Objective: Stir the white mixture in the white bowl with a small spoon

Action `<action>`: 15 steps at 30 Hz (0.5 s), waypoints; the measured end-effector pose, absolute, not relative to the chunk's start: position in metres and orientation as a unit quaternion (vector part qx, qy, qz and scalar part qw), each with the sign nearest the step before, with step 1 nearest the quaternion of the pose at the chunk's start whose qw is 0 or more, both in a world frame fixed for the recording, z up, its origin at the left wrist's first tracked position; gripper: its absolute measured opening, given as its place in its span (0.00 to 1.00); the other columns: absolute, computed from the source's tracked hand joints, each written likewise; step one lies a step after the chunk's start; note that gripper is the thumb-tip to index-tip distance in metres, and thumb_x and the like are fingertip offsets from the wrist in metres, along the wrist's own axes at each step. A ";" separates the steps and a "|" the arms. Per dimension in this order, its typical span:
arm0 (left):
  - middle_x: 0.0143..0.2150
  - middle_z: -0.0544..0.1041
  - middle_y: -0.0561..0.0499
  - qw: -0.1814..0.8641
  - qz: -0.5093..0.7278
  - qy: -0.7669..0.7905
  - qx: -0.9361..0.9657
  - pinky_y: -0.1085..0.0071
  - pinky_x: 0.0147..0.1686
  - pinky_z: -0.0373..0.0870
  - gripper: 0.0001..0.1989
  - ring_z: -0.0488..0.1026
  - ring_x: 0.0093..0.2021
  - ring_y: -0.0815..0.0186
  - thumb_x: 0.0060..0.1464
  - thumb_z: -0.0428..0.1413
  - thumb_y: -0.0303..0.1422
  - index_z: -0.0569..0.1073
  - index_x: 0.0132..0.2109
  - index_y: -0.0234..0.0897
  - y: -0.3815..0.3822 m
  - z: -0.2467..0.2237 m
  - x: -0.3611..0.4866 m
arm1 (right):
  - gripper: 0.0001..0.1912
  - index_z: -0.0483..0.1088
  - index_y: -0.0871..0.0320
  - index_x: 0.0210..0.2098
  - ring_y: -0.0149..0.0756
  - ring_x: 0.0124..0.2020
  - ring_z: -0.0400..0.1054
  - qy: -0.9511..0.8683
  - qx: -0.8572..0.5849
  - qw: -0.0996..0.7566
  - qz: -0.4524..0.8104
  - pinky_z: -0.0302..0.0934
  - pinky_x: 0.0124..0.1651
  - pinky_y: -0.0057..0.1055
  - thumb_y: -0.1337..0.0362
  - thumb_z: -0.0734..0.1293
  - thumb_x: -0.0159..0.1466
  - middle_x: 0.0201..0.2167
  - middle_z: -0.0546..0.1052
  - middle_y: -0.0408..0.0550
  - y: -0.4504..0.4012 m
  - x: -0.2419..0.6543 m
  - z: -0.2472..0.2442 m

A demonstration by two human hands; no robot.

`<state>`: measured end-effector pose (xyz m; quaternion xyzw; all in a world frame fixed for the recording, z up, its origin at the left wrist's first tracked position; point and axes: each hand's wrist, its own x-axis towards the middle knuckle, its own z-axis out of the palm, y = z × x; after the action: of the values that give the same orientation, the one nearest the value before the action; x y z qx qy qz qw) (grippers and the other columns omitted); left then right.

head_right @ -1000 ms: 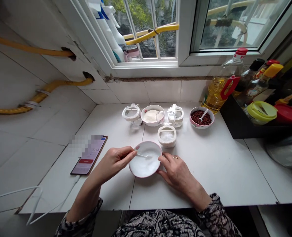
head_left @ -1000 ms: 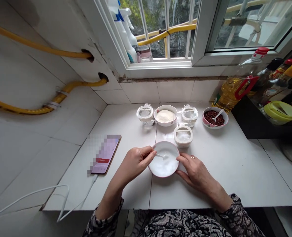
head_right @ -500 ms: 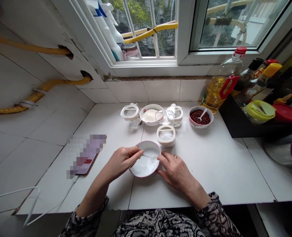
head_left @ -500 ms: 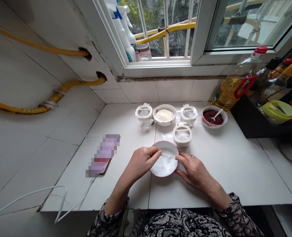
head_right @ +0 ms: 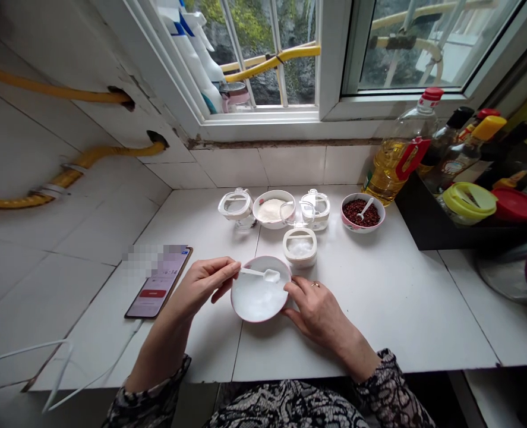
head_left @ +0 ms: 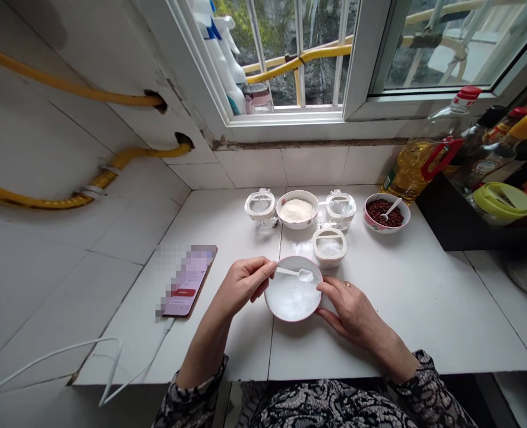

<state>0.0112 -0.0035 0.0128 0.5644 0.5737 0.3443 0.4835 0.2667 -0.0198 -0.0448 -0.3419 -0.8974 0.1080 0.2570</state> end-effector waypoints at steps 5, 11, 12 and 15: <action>0.11 0.61 0.58 0.432 0.427 0.562 0.561 0.76 0.15 0.54 0.19 0.55 0.13 0.75 0.57 0.56 0.43 0.69 0.23 0.36 0.004 0.025 0.025 | 0.17 0.60 0.58 0.54 0.47 0.45 0.75 -0.898 -0.339 0.257 0.112 0.71 0.42 0.40 0.64 0.65 0.68 0.49 0.76 0.61 -0.020 0.266 -0.045; 0.12 0.61 0.59 0.343 0.501 0.548 0.576 0.76 0.15 0.54 0.18 0.55 0.12 0.75 0.61 0.54 0.41 0.69 0.25 0.37 0.013 0.036 0.046 | 0.18 0.60 0.57 0.54 0.46 0.45 0.75 -0.896 -0.344 0.253 0.124 0.71 0.43 0.40 0.65 0.66 0.67 0.49 0.76 0.59 -0.019 0.267 -0.044; 0.13 0.62 0.59 0.312 0.508 0.548 0.587 0.76 0.16 0.54 0.17 0.56 0.13 0.75 0.62 0.53 0.40 0.70 0.26 0.37 0.015 0.034 0.049 | 0.17 0.60 0.56 0.54 0.46 0.46 0.75 -0.895 -0.344 0.252 0.127 0.71 0.43 0.40 0.65 0.66 0.67 0.49 0.76 0.59 -0.020 0.267 -0.044; 0.18 0.68 0.57 0.173 0.482 0.535 0.672 0.76 0.20 0.58 0.15 0.63 0.17 0.73 0.64 0.52 0.37 0.72 0.29 0.37 0.017 0.024 0.057 | 0.17 0.60 0.56 0.54 0.47 0.46 0.75 -0.895 -0.346 0.250 0.130 0.71 0.43 0.40 0.65 0.65 0.67 0.50 0.76 0.59 -0.020 0.266 -0.043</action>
<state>0.0572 0.0171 0.0242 0.6719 0.5354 0.4817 0.1727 0.2663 -0.0197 -0.0432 -0.3455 -0.8950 0.1300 0.2504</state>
